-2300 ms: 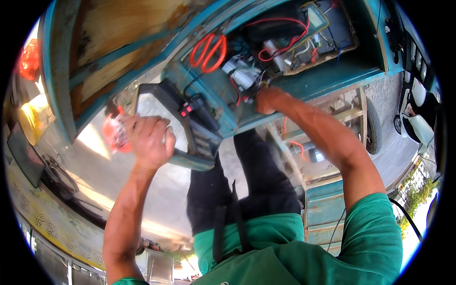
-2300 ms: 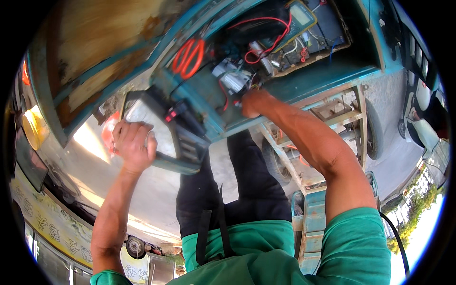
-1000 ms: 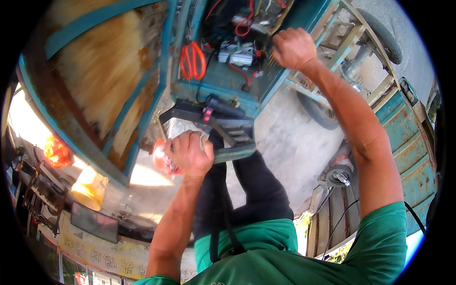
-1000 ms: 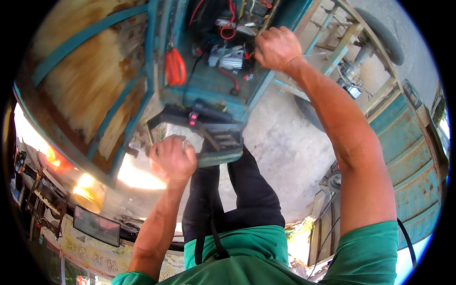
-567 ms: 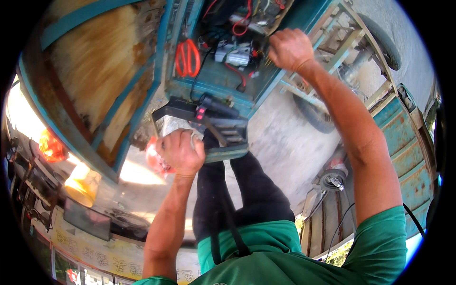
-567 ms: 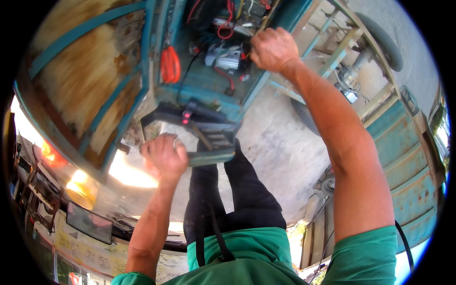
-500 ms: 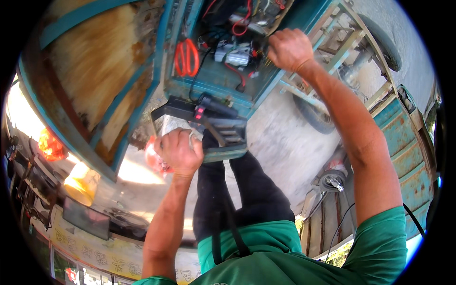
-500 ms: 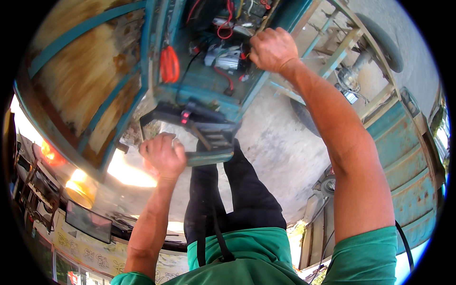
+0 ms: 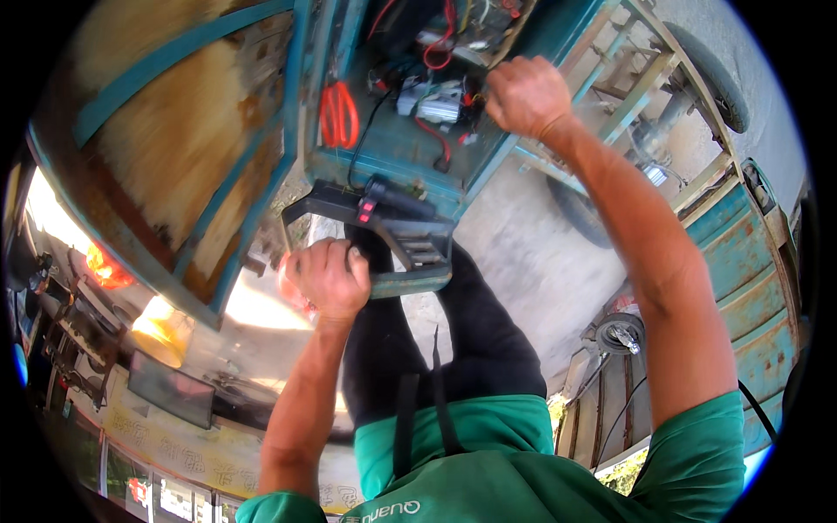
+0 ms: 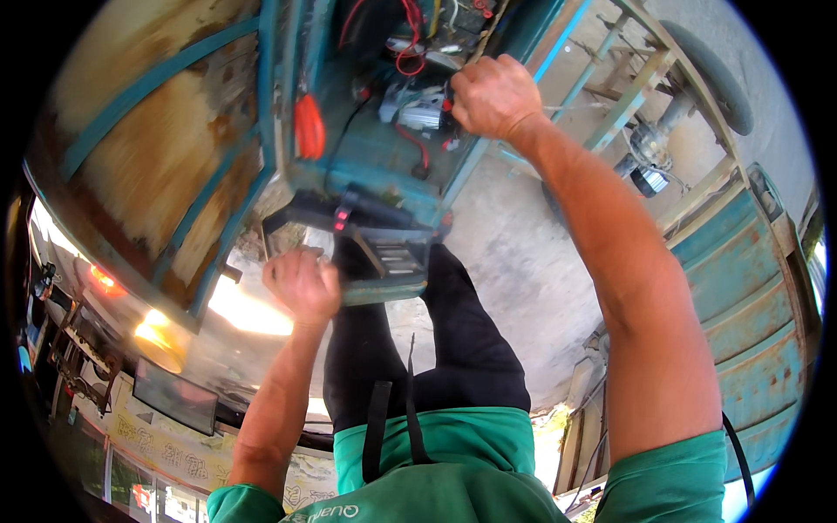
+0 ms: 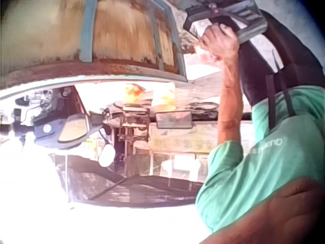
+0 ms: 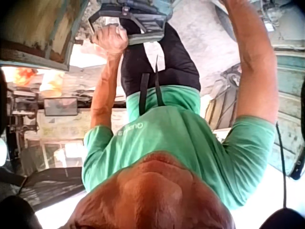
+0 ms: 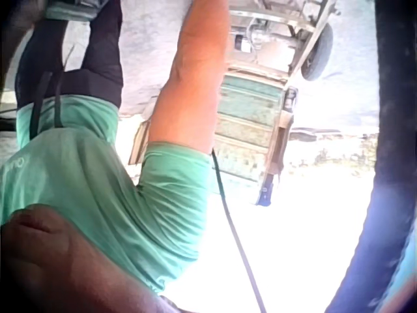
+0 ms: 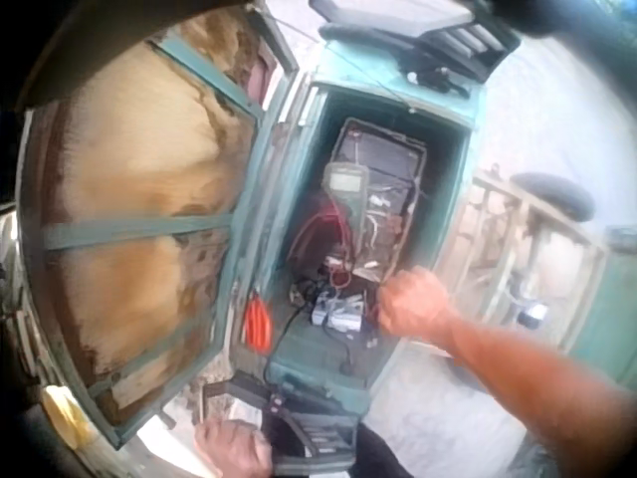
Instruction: The person works on the electrical system of a teal three-wheeled vehicle, using a screwdriver to adjust connections within the exposed wiring harness. The person manipulates various colored wires and components inside the vehicle's compartment while standing outdoors.
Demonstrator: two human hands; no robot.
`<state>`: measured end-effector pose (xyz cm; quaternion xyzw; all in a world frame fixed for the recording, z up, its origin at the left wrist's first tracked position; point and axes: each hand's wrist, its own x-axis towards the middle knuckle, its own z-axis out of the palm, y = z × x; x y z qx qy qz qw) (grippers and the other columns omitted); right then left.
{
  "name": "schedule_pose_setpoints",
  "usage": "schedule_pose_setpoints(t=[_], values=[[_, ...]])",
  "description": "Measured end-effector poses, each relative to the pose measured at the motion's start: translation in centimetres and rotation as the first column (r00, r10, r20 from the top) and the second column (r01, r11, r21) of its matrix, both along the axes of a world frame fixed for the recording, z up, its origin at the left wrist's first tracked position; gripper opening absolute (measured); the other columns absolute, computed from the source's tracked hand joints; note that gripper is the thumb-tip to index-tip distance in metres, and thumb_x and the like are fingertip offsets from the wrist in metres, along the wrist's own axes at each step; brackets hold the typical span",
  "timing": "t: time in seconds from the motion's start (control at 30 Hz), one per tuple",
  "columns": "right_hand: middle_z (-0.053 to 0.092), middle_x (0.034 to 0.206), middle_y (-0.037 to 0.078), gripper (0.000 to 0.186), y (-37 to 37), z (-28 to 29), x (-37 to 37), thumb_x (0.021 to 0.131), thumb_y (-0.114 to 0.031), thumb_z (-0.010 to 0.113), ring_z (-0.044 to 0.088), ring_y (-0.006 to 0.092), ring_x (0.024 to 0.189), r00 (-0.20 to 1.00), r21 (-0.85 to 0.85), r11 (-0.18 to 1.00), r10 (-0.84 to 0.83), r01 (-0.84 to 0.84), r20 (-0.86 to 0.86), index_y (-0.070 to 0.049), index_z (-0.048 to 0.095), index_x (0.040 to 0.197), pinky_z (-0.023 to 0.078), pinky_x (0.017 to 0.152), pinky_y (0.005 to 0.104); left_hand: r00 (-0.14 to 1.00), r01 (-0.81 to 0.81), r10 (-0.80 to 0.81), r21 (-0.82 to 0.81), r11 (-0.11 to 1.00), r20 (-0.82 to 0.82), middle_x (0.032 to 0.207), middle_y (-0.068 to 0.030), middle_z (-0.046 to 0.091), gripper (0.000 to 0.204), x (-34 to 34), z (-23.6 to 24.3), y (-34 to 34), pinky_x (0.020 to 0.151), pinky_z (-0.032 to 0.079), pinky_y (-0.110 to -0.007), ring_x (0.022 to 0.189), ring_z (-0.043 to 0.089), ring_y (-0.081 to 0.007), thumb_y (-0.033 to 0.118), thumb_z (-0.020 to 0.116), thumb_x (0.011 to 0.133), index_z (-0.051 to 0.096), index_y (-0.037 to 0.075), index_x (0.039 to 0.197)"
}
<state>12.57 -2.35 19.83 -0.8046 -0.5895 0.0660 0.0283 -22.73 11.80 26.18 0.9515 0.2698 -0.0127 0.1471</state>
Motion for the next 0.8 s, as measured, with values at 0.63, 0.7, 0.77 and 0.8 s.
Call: schedule_pose_setpoints(t=[0.63, 0.7, 0.77, 0.8], values=[[0.055, 0.071, 0.001, 0.010, -0.4, -0.5, 0.6, 0.066, -0.021, 0.062, 0.056, 0.0188, 0.076, 0.995, -0.004, 0.996, -0.090, 0.090, -0.032, -0.012, 0.059, 0.070, 0.042, 0.071, 0.0318, 0.989, -0.122, 0.039, -0.619, 0.776, -0.146, 0.094, -0.0088, 0.062, 0.018, 4.6, 0.1, 1.5, 0.085, 0.040, -0.039, 0.090, 0.058, -0.0279, 0.010, 0.063, 0.076, 0.064, 0.006, 0.094], [0.057, 0.071, 0.002, 0.010, -0.3, -0.3, 0.7, 0.066, -0.021, 0.062, 0.056, 0.0201, 0.076, 0.992, -0.041, 0.992, -0.122, 0.121, -0.030, -0.011, 0.060, 0.070, 0.042, 0.070, 0.0325, 0.997, -0.055, 0.001, -0.716, 0.696, -0.075, 0.094, -0.0134, 0.061, 0.021, 6.6, -0.6, 1.7, 0.080, 0.046, -0.038, 0.089, 0.059, -0.0314, 0.005, 0.062, 0.078, 0.062, 0.001, 0.099], [0.057, 0.072, 0.004, 0.010, 0.1, -0.2, -0.1, 0.067, -0.020, 0.061, 0.057, 0.0224, 0.075, 0.973, -0.021, 0.977, -0.212, 0.210, -0.096, -0.010, 0.060, 0.071, 0.043, 0.070, 0.0344, 0.997, -0.070, 0.019, -0.755, 0.652, -0.077, 0.093, -0.0132, 0.061, 0.021, 8.2, -0.9, 1.6, 0.078, 0.047, -0.037, 0.086, 0.059, -0.0306, 0.004, 0.062, 0.078, 0.062, 0.001, 0.099], [0.058, 0.072, 0.006, 0.010, 1.0, -0.1, -0.7, 0.068, -0.019, 0.060, 0.058, 0.0240, 0.074, 0.946, 0.012, 0.958, -0.281, 0.287, -0.162, -0.009, 0.060, 0.072, 0.044, 0.070, 0.0359, 0.996, -0.079, 0.028, -0.773, 0.629, -0.079, 0.092, -0.0131, 0.061, 0.020, 8.9, -1.2, 1.5, 0.078, 0.047, -0.036, 0.084, 0.060, -0.0302, 0.004, 0.062, 0.078, 0.062, 0.002, 0.098]])
